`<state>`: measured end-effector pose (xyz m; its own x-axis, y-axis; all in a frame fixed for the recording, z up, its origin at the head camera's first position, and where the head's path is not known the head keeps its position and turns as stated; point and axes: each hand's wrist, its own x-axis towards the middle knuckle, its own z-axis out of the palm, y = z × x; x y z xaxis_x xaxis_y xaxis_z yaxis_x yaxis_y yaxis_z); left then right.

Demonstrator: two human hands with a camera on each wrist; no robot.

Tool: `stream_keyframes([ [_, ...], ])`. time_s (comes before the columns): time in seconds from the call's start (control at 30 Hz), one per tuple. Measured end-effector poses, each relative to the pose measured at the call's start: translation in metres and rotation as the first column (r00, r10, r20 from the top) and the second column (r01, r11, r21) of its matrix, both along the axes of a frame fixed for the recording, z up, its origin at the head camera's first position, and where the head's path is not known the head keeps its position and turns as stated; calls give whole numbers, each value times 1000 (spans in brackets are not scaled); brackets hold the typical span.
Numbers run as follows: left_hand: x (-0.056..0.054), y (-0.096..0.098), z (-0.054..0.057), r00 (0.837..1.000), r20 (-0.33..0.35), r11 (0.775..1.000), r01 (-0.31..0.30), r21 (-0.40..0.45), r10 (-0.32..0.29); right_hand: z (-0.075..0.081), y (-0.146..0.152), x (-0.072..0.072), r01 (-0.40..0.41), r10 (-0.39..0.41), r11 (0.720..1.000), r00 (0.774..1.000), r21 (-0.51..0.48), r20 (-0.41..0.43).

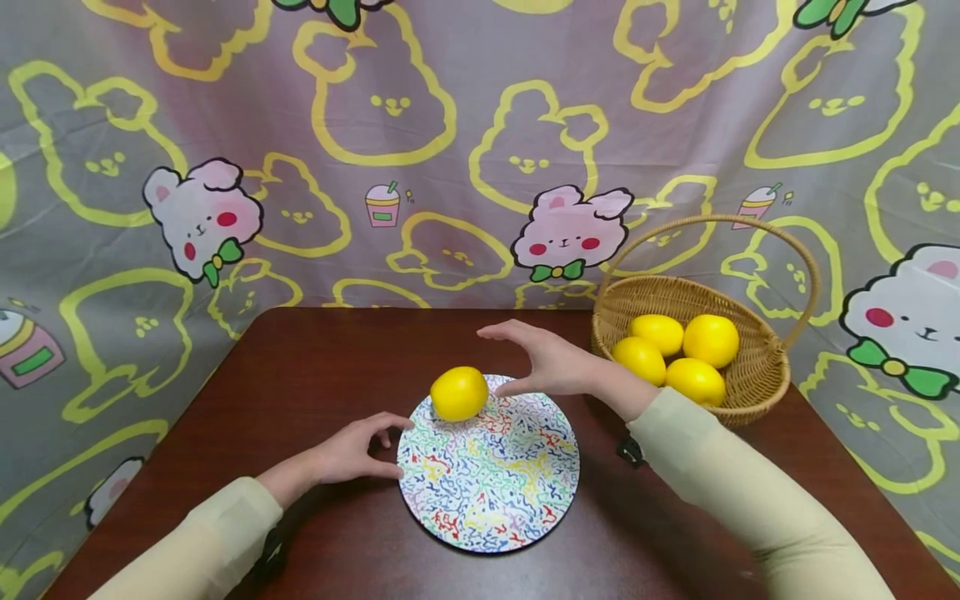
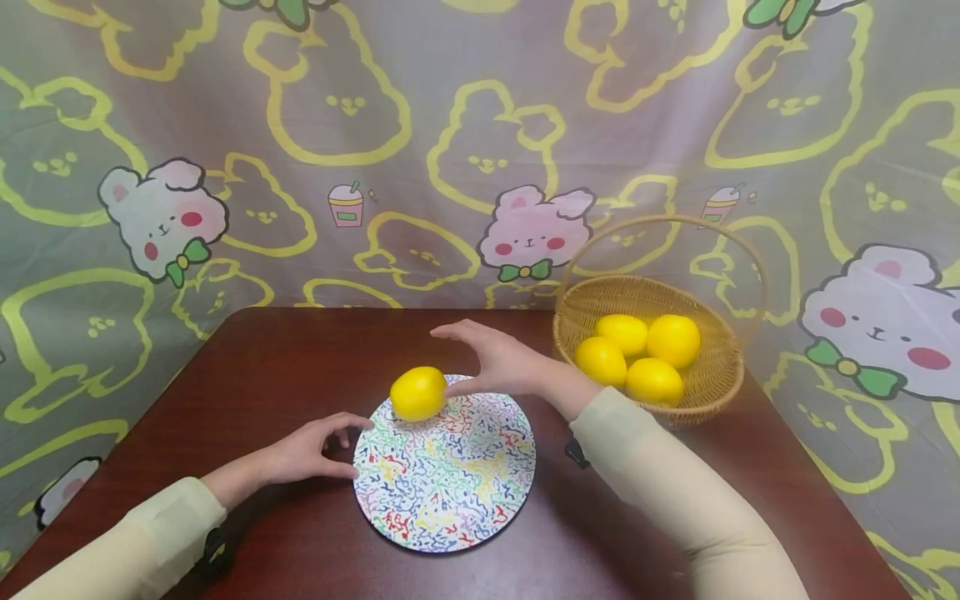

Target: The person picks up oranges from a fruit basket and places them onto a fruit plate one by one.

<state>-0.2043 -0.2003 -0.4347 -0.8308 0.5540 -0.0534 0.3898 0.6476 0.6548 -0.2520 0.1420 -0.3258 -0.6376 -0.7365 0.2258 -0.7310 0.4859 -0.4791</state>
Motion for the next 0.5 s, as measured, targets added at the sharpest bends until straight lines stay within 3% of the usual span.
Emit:
stream_keyframes([
  [0.3,0,0,0,1000,8,1000,-11,-5,11,11,20,4,82,-82,996,997,-34,-8],
  [0.5,-1,0,-1,1000,9,1000,-11,-8,11,20,34,10,118,-117,992,993,-35,31],
])
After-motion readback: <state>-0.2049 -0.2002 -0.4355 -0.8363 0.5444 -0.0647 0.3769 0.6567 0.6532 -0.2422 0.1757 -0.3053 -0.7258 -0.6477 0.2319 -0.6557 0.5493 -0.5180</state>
